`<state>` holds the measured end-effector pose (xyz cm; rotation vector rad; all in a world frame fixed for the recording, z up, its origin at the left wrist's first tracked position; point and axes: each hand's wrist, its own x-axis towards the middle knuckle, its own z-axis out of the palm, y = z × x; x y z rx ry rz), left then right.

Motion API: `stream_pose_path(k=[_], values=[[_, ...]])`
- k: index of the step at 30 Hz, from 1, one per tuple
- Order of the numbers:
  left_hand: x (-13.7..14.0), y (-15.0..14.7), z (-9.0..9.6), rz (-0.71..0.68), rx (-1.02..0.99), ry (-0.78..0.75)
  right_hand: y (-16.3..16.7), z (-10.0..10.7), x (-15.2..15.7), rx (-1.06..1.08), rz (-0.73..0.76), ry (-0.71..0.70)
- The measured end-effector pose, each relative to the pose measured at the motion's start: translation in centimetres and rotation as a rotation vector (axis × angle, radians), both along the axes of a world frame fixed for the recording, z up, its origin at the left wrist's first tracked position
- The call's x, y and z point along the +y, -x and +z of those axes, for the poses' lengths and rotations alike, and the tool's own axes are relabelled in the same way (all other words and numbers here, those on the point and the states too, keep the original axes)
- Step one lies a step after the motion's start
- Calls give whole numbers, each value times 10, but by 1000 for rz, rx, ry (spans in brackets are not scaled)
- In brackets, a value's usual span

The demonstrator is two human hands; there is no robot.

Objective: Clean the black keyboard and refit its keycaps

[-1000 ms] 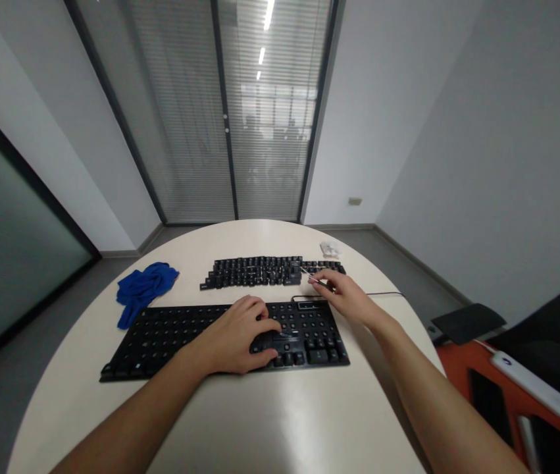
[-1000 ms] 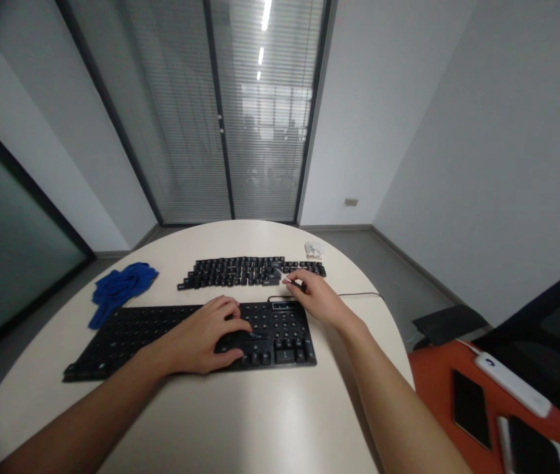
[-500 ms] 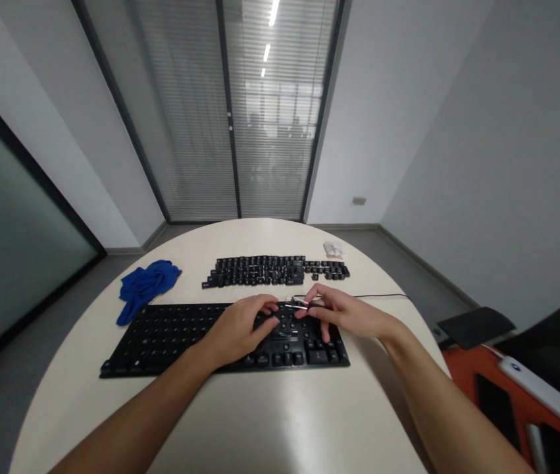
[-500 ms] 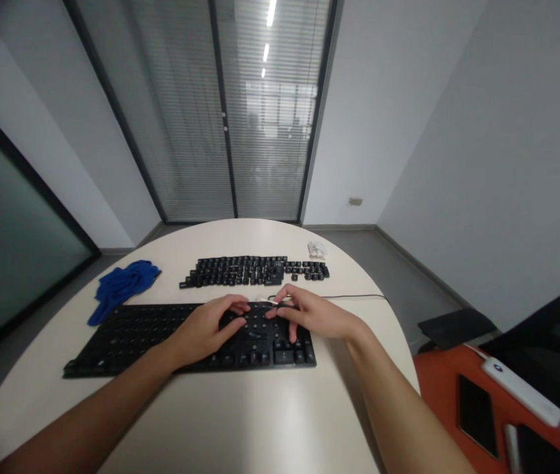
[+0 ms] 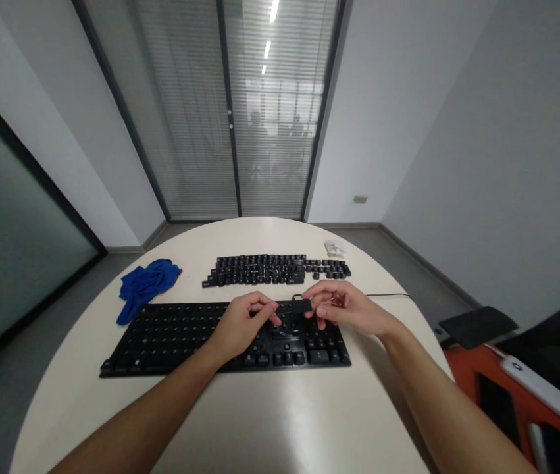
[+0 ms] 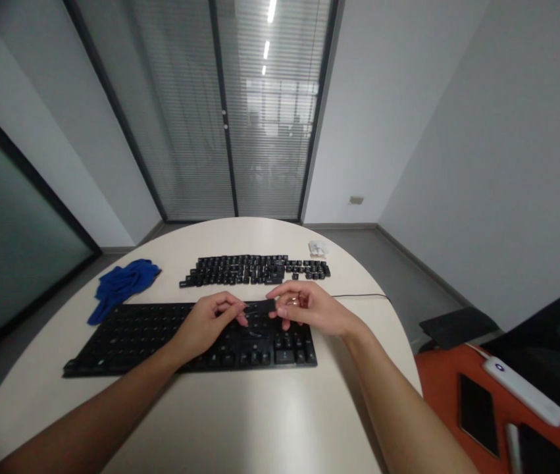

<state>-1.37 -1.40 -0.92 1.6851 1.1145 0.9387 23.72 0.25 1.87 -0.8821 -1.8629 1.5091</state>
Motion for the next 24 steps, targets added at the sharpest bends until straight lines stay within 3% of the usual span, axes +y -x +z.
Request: stream_pose_path(k=[5, 9, 15, 24], values=[[-7, -7, -1, -47, -9, 28, 17, -4, -3, 24, -109, -104], [-10, -6, -6, -129, 106, -141, 8, 5, -5, -131, -152, -231], [-19, -4, -13, -276, 490, -434, -5, 24, -14, -442, -59, -309], [-19, -6, -13, -293, 552, -481, 9, 31, -25, -601, -31, -352]])
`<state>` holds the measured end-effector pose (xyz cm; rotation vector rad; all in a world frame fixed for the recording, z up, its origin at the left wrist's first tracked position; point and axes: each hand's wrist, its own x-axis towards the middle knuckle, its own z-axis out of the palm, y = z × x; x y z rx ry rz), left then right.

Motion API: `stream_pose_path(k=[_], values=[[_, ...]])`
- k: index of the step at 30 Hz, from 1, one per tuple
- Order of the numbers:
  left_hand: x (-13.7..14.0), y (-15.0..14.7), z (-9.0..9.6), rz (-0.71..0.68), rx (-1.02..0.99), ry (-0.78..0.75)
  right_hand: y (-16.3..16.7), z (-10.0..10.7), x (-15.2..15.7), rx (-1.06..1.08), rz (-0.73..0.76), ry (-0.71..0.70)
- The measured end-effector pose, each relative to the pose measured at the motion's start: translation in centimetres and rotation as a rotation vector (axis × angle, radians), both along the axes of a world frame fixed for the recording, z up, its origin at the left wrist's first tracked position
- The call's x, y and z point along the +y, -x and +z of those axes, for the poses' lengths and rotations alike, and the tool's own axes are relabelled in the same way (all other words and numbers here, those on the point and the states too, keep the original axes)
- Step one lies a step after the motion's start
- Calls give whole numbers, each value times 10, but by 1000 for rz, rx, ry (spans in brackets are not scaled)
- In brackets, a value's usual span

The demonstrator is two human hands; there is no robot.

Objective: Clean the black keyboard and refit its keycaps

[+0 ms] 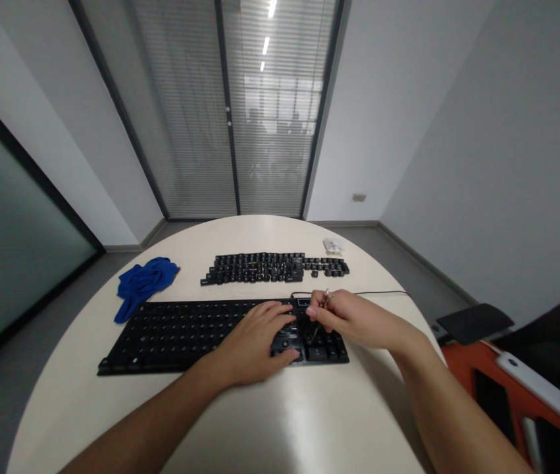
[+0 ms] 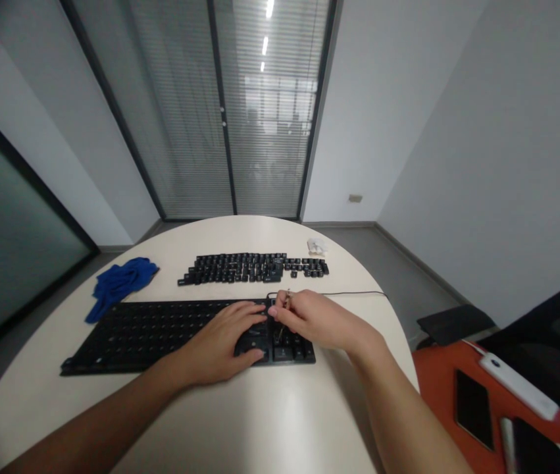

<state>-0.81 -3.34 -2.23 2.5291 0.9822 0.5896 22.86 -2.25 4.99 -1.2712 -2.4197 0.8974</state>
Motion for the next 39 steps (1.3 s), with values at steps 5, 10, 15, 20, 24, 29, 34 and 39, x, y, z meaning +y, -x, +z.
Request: stream_pose_path(k=[5, 10, 15, 20, 24, 29, 34, 39], values=[[0, 0, -1, 0, 3, -6, 0, 1, -2, -24, 47, 55], [0, 0, -1, 6, -5, -6, 3, 5, -10, -76, 109, 38], [0, -1, -1, 6, -9, 1, 5, 2, -12, -84, 129, -12], [1, 0, 0, -9, 25, -5, -5, -14, 4, 4, 79, 86], [0, 0, 1, -27, 74, -26, -14, -22, 11, 158, 63, 296], [1, 1, 1, -32, 86, -32, -19, -23, 15, 249, 48, 472], [2, 2, 0, -34, 64, -27, -24, -30, 24, 291, 5, 555], [4, 0, -3, 9, -46, 32, -24, -37, 29, 383, -72, 531]])
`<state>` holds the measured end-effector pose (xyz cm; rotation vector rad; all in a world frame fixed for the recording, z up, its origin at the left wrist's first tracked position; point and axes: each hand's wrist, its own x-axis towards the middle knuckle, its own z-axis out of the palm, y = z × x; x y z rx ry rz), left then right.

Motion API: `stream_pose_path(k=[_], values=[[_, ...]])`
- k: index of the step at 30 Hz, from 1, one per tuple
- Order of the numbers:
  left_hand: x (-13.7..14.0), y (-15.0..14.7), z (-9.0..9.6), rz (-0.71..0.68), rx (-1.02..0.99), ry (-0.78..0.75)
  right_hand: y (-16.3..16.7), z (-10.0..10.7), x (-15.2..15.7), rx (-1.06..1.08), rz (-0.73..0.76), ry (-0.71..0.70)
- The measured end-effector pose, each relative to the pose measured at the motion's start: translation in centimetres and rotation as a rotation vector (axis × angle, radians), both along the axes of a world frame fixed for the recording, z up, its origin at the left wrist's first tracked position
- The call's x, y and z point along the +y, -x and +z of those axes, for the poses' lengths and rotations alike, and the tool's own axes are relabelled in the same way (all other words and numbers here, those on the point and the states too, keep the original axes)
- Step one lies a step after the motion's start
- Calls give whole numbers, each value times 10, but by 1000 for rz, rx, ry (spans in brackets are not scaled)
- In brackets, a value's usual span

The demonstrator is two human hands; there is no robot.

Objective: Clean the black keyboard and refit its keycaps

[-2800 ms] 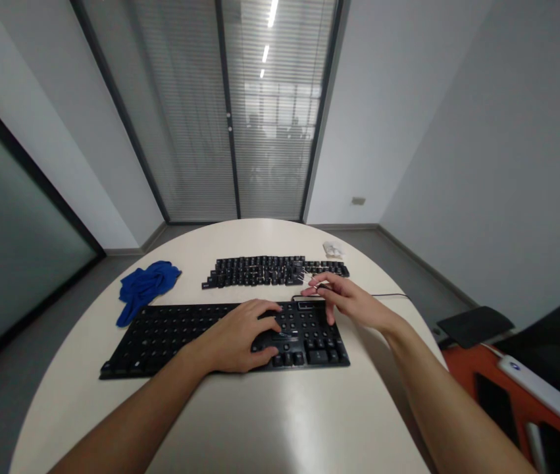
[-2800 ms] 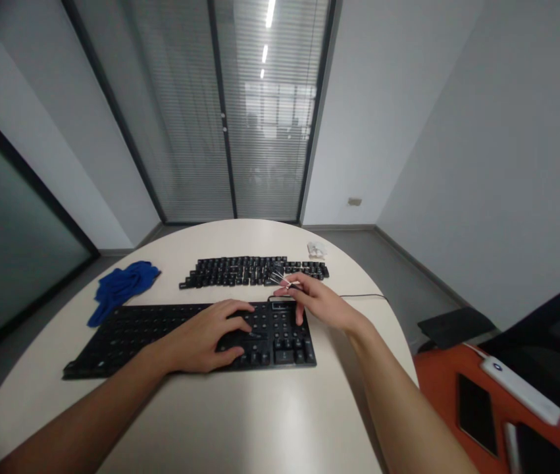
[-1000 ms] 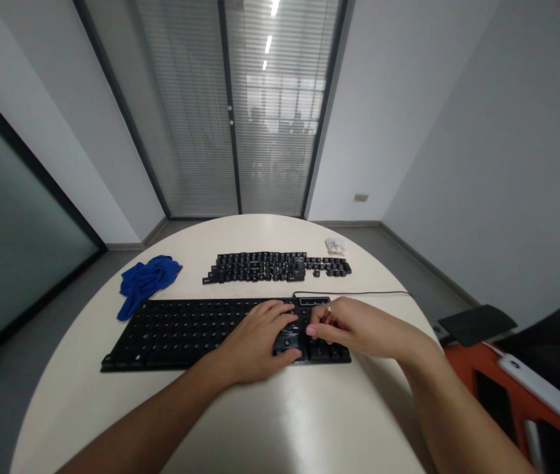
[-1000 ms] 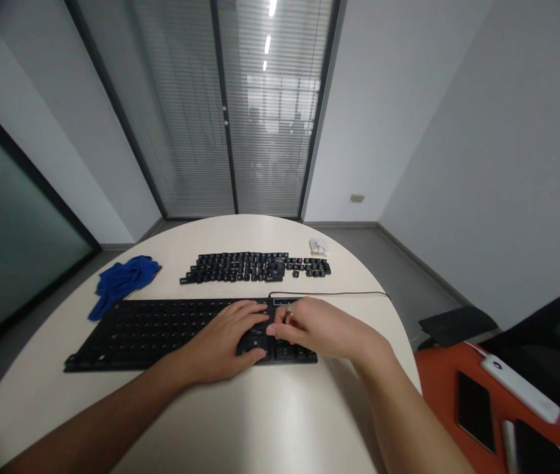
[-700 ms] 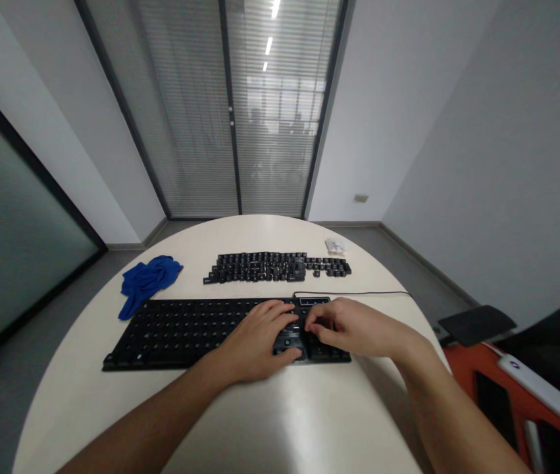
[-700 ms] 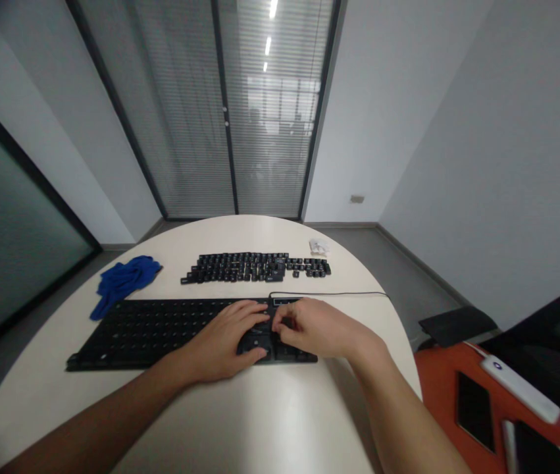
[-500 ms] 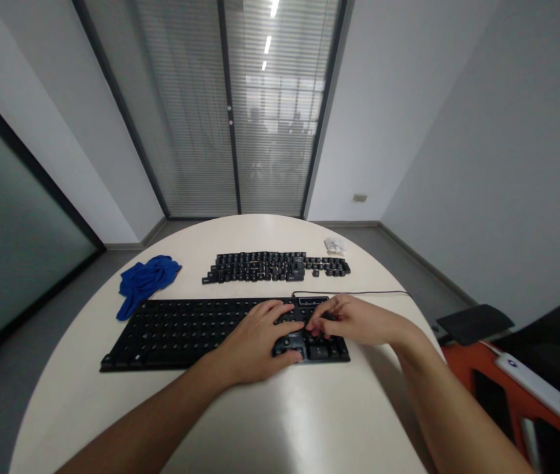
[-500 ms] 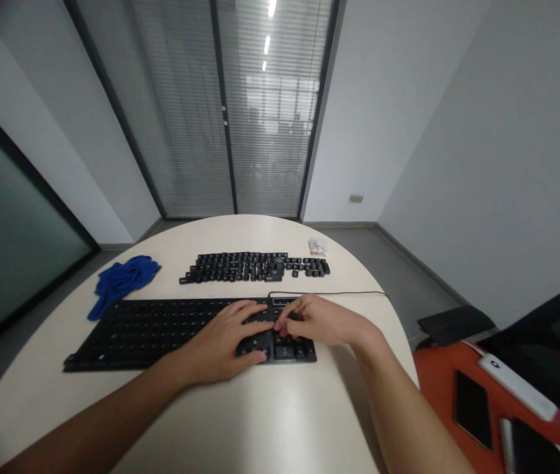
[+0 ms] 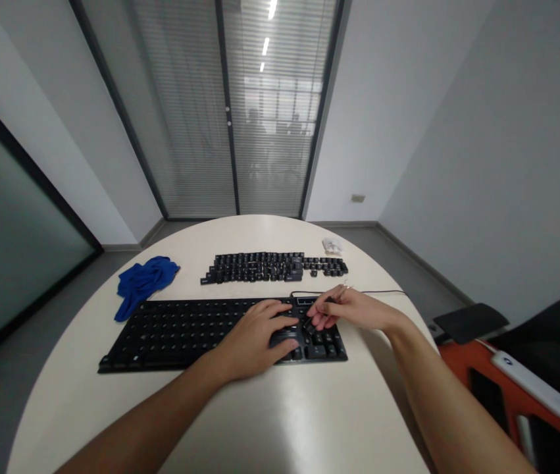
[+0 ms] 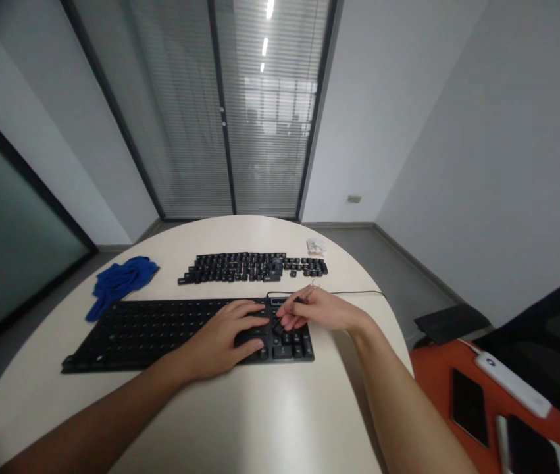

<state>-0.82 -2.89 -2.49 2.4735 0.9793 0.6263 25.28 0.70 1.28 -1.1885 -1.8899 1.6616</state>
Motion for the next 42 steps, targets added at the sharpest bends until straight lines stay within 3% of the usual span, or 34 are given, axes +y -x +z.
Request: stream_pose_path(k=[9, 15, 23, 36, 42], values=[[7, -4, -3, 164, -324, 160, 21, 0, -5, 115, -33, -74], [11, -5, -2, 180, -380, 280, 29, -9, -6, 224, -79, -129], [14, -1, 1, 158, -489, 403, 33, -6, -4, 181, -151, -206], [19, -3, -8, 184, -666, 476, 45, -13, -4, 182, -160, -274], [17, -4, -8, 210, -637, 411, 52, -16, -8, 187, -175, -167]])
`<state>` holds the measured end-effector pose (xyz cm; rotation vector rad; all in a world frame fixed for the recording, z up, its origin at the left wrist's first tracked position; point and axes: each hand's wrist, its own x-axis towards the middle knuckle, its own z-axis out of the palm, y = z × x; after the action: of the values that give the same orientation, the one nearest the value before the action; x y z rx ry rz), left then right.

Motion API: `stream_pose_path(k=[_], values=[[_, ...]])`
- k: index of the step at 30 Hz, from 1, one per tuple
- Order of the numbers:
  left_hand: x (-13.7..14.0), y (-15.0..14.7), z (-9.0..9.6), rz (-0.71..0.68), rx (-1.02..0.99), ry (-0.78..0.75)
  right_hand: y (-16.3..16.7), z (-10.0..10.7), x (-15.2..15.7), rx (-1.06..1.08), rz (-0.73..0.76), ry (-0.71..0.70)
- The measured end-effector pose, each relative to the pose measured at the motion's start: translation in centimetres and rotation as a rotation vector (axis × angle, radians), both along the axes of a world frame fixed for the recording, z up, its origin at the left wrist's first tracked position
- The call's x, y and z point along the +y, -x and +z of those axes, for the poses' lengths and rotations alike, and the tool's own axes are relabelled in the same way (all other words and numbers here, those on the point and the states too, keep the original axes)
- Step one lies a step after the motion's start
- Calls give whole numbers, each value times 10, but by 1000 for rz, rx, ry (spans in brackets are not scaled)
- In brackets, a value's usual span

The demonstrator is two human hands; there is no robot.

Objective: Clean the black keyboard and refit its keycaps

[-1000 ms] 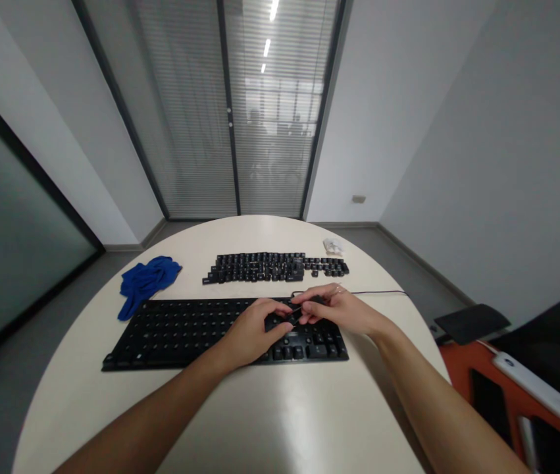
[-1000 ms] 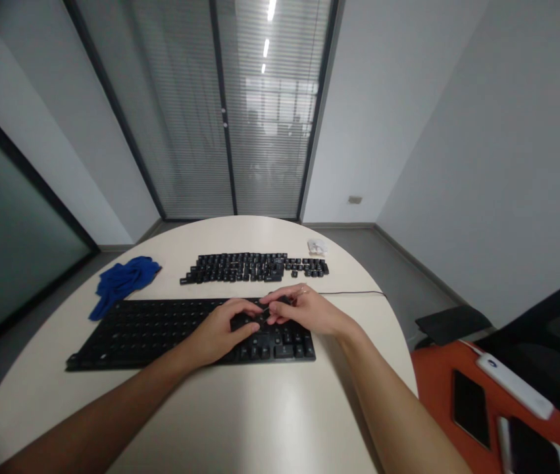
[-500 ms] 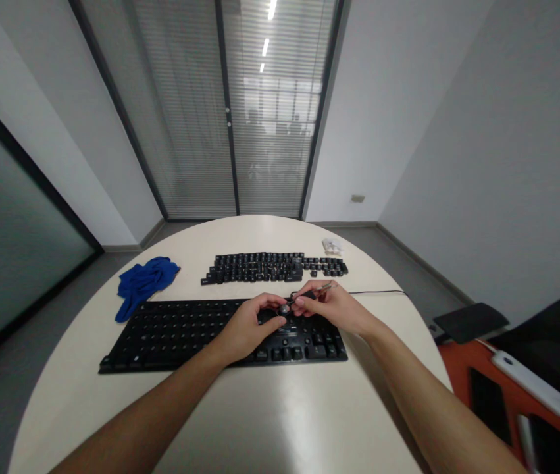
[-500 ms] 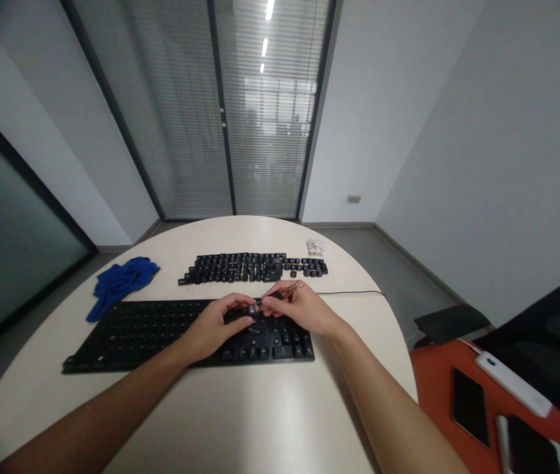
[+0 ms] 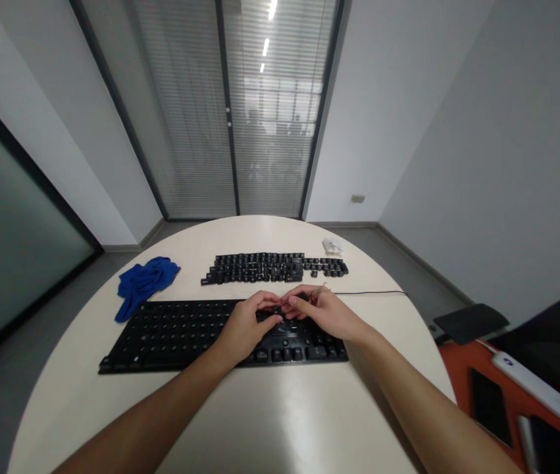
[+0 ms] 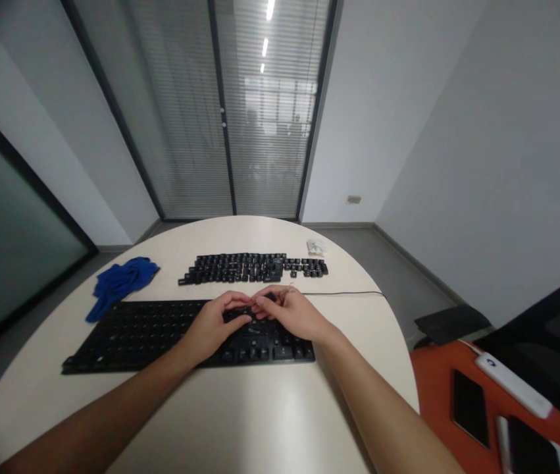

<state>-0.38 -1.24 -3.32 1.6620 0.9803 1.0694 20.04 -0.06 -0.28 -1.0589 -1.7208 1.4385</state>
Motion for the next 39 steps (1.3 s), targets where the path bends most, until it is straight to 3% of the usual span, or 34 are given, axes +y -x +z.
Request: stream_pose_path(k=[12, 19, 30, 39], values=[[2, 3, -4, 140, 184, -157, 4, -9, 3, 91, -41, 41], [-2, 4, 4, 130, 207, -204, 6, -8, 5, 154, -78, 154], [-3, 6, 8, 150, 256, -288, 10, -12, 2, 150, -96, 74], [-3, 5, 10, 116, 208, -243, 13, -10, 0, 142, -122, 147]])
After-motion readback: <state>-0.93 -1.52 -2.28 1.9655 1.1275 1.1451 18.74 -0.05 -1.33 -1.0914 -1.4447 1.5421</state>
